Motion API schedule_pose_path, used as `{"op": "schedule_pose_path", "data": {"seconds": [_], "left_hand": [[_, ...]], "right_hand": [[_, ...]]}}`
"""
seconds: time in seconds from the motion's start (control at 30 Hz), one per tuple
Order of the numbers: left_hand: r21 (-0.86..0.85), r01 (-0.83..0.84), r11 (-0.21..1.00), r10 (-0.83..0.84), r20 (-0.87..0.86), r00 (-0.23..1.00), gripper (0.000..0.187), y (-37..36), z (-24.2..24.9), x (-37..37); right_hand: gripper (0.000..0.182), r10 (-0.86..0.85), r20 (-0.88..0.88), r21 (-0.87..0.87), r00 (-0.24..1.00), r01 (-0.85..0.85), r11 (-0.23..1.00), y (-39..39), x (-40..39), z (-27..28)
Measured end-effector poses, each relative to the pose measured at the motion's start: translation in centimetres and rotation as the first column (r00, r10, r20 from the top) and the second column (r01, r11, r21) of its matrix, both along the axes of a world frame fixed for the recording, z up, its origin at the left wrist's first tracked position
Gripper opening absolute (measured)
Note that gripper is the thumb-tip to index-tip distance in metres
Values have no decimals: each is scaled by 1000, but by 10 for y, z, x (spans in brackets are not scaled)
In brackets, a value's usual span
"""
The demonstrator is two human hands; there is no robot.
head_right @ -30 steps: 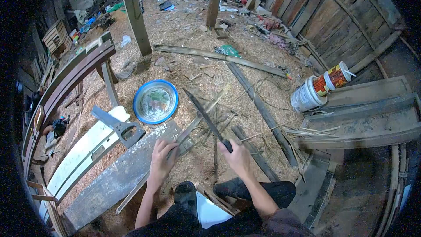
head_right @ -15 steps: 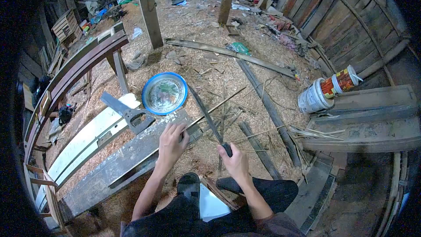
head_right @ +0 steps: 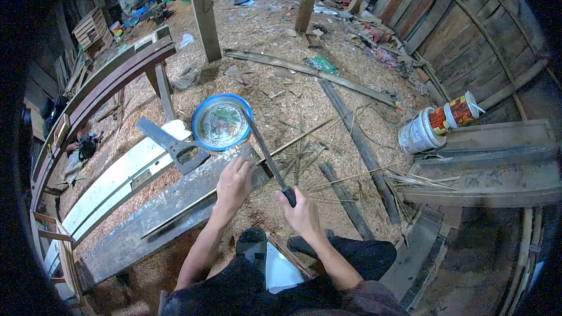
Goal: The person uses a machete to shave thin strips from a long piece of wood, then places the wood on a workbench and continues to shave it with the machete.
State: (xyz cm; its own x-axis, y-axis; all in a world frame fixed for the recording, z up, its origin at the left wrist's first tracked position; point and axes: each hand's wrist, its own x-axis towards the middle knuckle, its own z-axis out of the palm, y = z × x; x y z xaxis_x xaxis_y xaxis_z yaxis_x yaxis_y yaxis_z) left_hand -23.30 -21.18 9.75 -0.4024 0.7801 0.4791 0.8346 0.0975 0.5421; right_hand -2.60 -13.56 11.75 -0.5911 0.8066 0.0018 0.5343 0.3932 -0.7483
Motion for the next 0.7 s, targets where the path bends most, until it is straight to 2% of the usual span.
{"op": "schedule_pose_path", "data": {"seconds": [0.03, 0.23, 0.37, 0.43, 0.53, 0.7], "left_hand": [[-6, 12, 1000, -12, 5, 1000, 18, 0, 0, 0], [-40, -12, 999, 11, -15, 1000, 15, 2, -8, -3], [-33, -5, 999, 4, -14, 1000, 13, 1, -2, -3], [-16, -14, 1000, 14, -10, 1000, 13, 1, 0, 0], [-24, -30, 999, 30, 3, 1000, 16, 0, 0, -1], [28, -34, 999, 33, 32, 999, 16, 2, 4, -5]], "right_hand": [[60, 5, 20, 46, 1000, -6, 999, 1, -4, 1], [62, 50, -4, 69, 999, -50, 996, 0, -11, 27], [63, 62, 4, 86, 998, -62, 994, 2, -8, 19], [62, 21, 113, 56, 993, -28, 998, 6, -12, 10], [62, 16, 28, 91, 999, -18, 996, 3, -13, 6], [64, 14, -45, 46, 999, -12, 999, -2, -13, 13]]}}
